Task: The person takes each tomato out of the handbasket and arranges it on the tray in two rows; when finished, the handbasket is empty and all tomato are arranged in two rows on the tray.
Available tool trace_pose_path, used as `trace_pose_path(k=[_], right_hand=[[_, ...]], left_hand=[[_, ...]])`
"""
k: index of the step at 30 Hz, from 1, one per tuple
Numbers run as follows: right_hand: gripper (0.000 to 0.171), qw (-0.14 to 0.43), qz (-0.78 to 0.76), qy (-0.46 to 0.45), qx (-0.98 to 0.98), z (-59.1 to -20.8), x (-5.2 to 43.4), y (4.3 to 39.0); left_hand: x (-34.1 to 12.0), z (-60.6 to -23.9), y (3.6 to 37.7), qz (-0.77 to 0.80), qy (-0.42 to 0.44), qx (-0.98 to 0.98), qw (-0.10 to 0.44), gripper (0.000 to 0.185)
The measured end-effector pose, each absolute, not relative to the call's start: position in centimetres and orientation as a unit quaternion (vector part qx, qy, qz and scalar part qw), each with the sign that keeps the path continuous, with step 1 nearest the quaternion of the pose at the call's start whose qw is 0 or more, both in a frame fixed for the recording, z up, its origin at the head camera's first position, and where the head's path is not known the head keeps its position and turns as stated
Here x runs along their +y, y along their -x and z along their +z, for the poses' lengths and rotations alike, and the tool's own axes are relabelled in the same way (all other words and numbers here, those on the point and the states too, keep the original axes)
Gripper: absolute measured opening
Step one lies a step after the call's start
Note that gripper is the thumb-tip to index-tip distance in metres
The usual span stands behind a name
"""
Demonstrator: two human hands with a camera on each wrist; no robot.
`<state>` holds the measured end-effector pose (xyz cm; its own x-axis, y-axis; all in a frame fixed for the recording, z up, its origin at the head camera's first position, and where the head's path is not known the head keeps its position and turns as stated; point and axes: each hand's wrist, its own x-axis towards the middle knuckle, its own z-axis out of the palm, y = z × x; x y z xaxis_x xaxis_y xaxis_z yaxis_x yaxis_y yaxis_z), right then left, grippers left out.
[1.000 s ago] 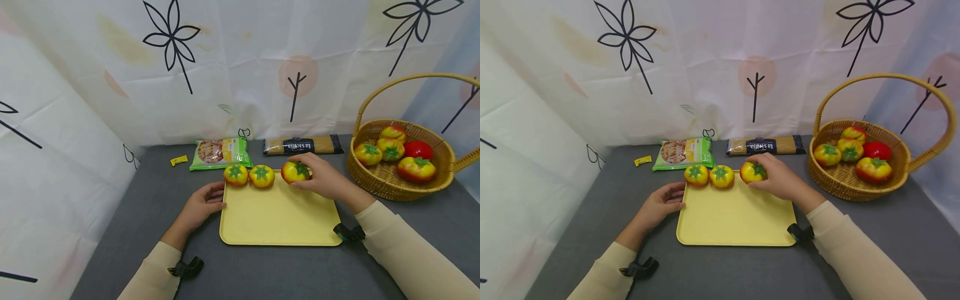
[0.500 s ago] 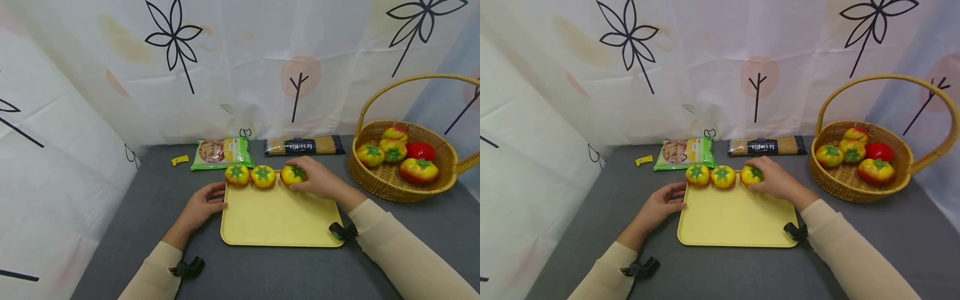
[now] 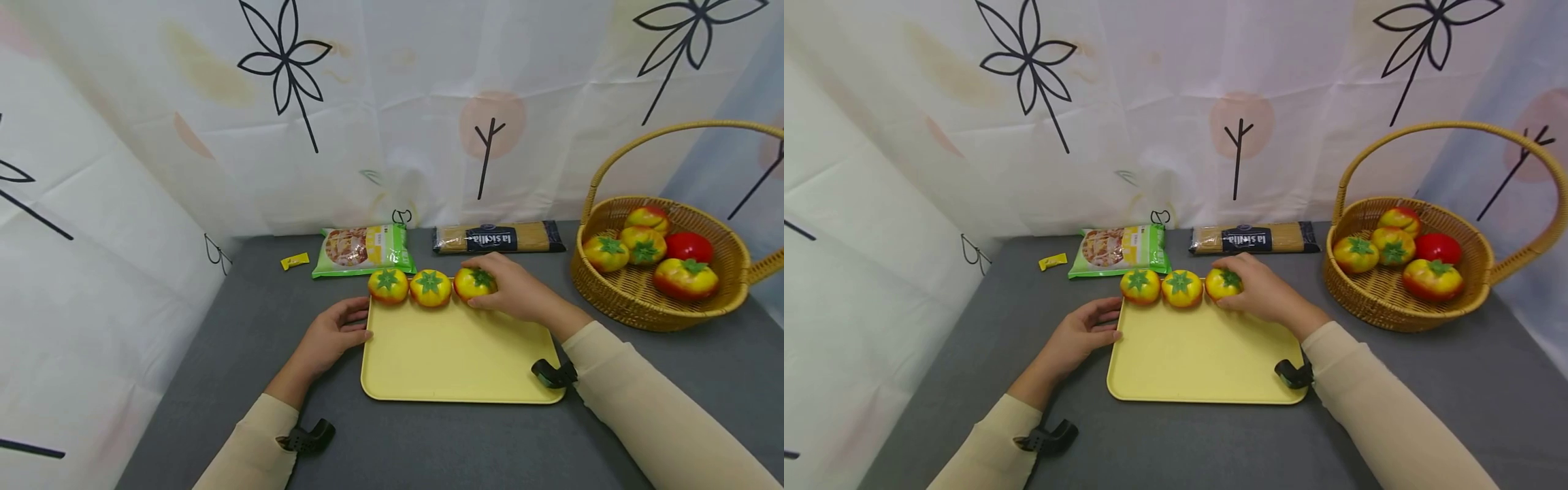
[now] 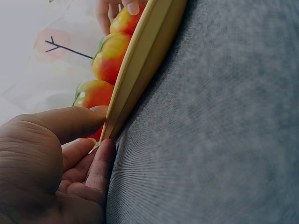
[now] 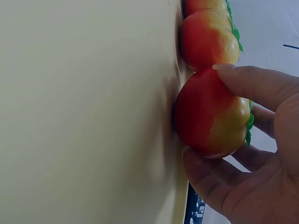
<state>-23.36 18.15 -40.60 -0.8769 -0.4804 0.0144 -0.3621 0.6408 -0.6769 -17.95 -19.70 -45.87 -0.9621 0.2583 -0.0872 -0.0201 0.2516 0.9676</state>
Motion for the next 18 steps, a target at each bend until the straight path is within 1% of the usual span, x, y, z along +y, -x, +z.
trace_pose_path(k=[18], right_hand=[[0.067, 0.092, -0.359, 0.234, 0.899, -40.55, 17.76, 23.68]], left_hand=[[-19.65, -45.89, 17.87, 0.603, -0.069, 0.786, 0.113, 0.067]])
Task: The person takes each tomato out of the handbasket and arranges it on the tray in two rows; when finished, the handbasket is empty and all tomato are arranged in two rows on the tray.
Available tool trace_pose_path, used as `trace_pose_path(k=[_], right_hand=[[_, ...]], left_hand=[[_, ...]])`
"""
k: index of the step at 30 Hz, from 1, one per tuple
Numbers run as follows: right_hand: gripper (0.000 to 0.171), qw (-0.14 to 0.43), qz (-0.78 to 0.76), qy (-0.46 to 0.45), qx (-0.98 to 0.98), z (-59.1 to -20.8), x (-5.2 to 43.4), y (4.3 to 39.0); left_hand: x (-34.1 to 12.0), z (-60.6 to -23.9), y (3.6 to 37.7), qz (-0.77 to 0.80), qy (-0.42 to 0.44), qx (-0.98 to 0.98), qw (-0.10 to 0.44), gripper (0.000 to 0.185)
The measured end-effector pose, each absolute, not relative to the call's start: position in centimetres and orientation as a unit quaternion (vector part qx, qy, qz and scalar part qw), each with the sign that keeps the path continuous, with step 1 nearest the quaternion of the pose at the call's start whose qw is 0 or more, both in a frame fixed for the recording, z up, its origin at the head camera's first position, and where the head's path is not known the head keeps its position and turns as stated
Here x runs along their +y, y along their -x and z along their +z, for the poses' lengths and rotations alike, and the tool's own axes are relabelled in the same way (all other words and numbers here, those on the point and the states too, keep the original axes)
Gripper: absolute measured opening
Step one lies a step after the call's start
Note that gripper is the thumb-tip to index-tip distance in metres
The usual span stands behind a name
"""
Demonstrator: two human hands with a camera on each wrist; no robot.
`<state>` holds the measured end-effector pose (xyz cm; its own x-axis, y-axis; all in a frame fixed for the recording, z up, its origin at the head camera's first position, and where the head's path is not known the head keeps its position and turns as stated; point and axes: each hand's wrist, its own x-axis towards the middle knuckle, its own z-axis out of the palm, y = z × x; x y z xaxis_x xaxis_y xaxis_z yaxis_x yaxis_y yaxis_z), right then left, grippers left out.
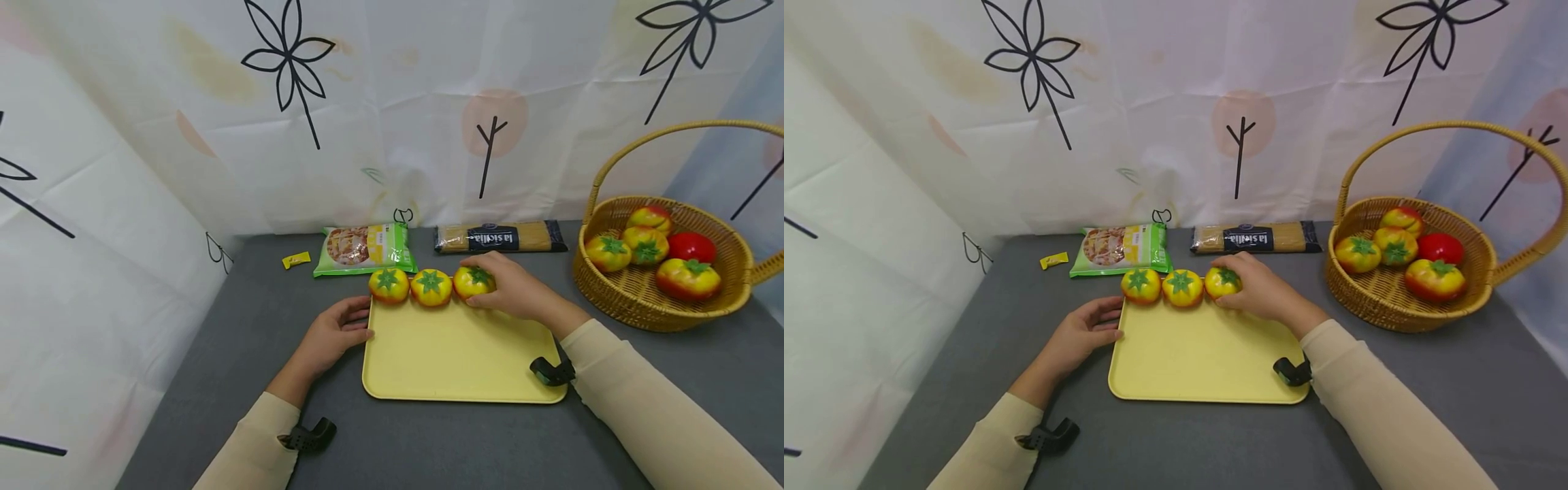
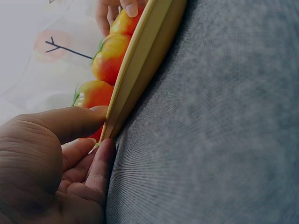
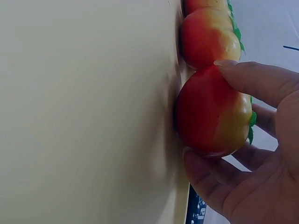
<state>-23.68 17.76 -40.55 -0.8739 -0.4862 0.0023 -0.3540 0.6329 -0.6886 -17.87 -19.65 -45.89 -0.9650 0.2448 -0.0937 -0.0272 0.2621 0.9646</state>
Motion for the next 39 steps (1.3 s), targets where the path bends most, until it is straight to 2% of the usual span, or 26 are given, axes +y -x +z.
trace_pose_path(k=[11, 23, 29, 39], right_hand=[[0.068, 0.075, -0.370, 0.234, 0.896, -40.4, 18.4, 23.5], [0.069, 0.088, -0.446, 0.194, 0.869, -38.9, 20.6, 22.7], [0.065, 0.067, -0.488, 0.185, 0.851, -38.3, 22.3, 22.1], [0.048, -0.007, -0.568, 0.192, 0.800, -37.6, 25.4, 21.4]], left_hand=[[-19.7, -45.8, 18.0, 0.605, -0.068, 0.785, 0.113, 0.067], [-19.6, -45.7, 17.9, 0.601, -0.071, 0.788, 0.114, 0.067], [-19.6, -45.6, 17.9, 0.601, -0.068, 0.788, 0.116, 0.067], [-19.6, -45.6, 17.9, 0.604, -0.067, 0.785, 0.117, 0.067]])
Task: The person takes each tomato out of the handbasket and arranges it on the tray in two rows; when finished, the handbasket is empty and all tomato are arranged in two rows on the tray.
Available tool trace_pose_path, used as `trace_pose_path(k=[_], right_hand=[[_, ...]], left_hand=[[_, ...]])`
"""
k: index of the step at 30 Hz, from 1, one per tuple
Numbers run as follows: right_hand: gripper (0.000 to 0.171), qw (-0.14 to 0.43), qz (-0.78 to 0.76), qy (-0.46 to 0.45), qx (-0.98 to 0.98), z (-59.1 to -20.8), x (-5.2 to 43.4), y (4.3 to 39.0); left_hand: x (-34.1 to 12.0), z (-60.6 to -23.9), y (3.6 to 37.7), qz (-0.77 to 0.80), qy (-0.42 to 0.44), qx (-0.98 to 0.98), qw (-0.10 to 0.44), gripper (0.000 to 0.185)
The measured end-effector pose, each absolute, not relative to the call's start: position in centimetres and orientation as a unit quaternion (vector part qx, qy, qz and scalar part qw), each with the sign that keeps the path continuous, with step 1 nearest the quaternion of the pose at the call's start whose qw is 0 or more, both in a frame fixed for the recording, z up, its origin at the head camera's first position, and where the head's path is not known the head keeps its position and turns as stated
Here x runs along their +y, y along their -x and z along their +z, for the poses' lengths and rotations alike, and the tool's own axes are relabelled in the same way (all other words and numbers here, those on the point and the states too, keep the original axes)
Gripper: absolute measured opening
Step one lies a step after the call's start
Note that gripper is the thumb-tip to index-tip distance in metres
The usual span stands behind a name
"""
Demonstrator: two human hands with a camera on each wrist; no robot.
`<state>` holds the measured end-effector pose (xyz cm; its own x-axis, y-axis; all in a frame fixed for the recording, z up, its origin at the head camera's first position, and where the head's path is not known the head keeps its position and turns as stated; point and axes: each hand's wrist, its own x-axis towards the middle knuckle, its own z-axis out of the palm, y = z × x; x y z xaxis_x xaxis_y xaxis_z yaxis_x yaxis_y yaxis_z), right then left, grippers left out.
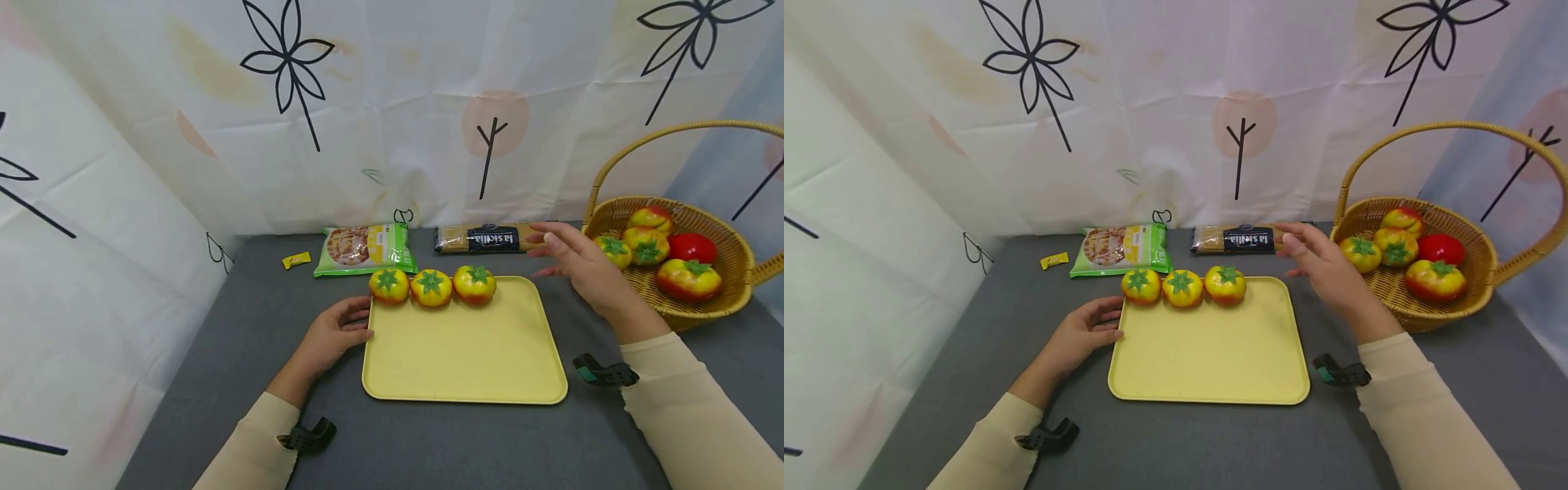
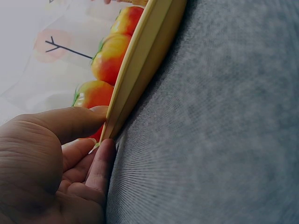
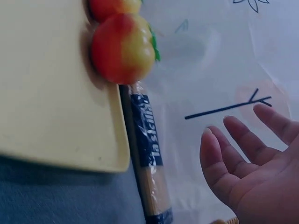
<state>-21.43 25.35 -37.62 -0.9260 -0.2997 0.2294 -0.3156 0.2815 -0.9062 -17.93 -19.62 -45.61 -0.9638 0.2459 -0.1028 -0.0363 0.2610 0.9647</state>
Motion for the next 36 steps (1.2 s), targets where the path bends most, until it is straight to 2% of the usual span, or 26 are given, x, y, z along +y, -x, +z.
trace_pose_path(k=[8, 15, 22, 36], right_hand=[[0.053, 0.051, 0.582, -0.172, -0.793, -37.2, 27.5, 20.9], [0.045, 0.090, 0.628, -0.155, -0.758, -37.4, 29.7, 20.7], [0.040, 0.105, 0.708, -0.136, -0.685, -37.4, 31.5, 20.8], [0.035, 0.119, 0.697, -0.063, -0.705, -38.4, 34.6, 21.0]], left_hand=[[-19.7, -45.7, 18.0, 0.604, -0.068, 0.785, 0.117, 0.067], [-19.7, -45.7, 18.0, 0.601, -0.067, 0.788, 0.115, 0.067], [-19.6, -45.7, 18.0, 0.601, -0.064, 0.788, 0.114, 0.066], [-19.6, -45.7, 18.0, 0.600, -0.065, 0.789, 0.116, 0.067]])
